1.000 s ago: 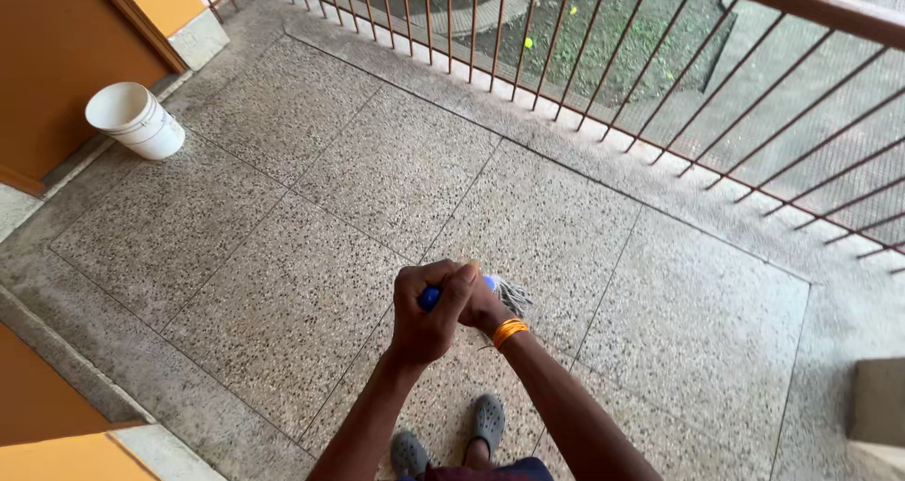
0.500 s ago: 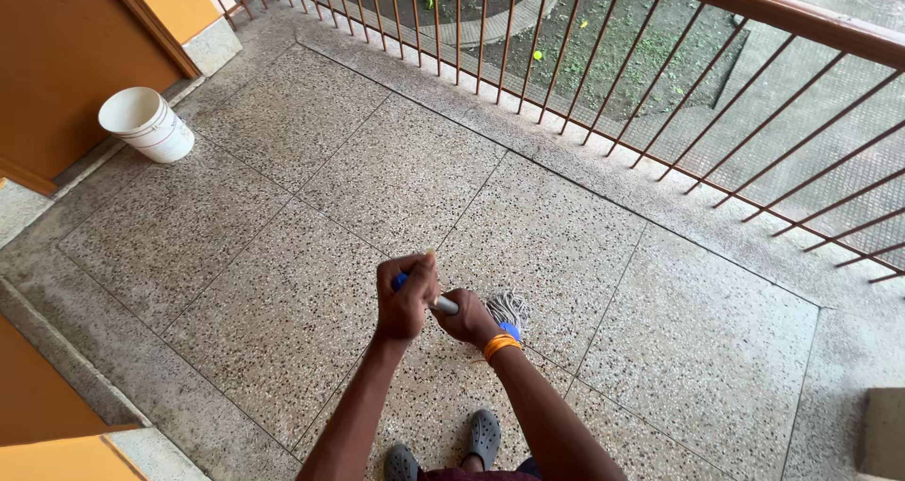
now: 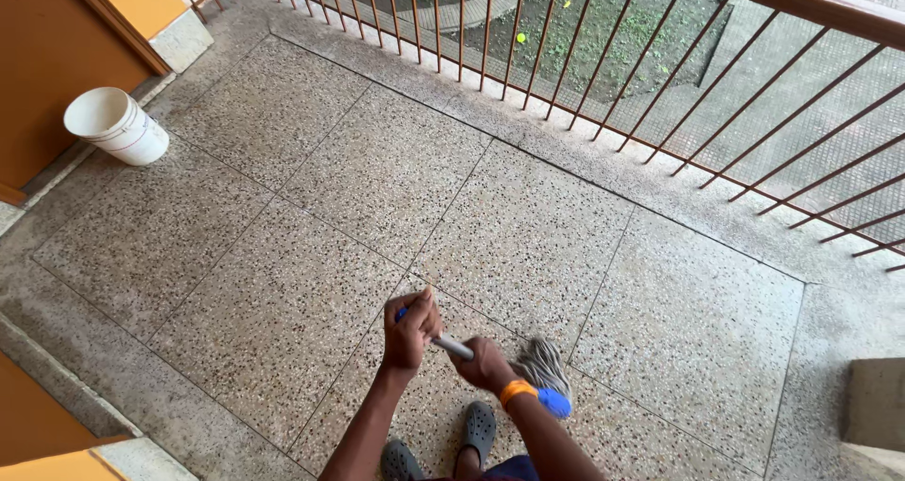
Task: The person mops the speckled tile floor using a string mop, moving across the balcony area and towards a white bucket.
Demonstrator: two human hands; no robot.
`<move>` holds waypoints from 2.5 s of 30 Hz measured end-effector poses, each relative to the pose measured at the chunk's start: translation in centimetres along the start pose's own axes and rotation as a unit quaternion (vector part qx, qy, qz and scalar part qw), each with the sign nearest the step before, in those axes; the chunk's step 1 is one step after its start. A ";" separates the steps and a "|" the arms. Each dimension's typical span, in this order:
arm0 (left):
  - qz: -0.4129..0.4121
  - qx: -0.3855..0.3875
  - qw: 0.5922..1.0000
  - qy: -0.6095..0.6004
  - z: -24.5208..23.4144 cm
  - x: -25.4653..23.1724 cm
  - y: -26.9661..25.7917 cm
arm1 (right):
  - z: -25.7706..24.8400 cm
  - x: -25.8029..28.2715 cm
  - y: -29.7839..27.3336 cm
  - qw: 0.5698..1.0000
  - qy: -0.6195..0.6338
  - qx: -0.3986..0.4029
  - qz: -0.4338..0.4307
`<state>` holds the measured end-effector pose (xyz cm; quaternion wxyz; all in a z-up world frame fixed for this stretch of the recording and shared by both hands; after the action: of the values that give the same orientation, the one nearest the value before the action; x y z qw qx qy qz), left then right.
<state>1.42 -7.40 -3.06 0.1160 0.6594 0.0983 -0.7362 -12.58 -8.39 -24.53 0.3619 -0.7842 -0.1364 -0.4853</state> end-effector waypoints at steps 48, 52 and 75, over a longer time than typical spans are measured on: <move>0.115 -0.098 0.987 0.061 -2.3 -10.1 1.9 | -1.9 16.7 4.8 0.972 -0.011 -0.015 -0.236; 0.127 -0.094 0.986 0.057 -2.0 -10.3 2.1 | -2.3 16.5 4.5 0.971 -0.022 -0.025 -0.239; 0.067 -0.129 0.989 0.019 -2.3 -3.7 0.5 | -2.1 6.2 1.1 0.994 -0.067 -0.026 -0.082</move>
<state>4.11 -7.05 0.35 0.2473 0.6576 0.1508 -0.6955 -10.26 -11.47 -19.15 0.2898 -0.8105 -0.2116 -0.4629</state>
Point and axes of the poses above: each hand's wrist, its own y-axis towards the middle knuckle, its own z-axis out of the palm, x = y × z, the point moved 10 cm from there along y, towards the middle knuckle, and after that the axes turned 13 degrees about y, right-handed, at the moved point
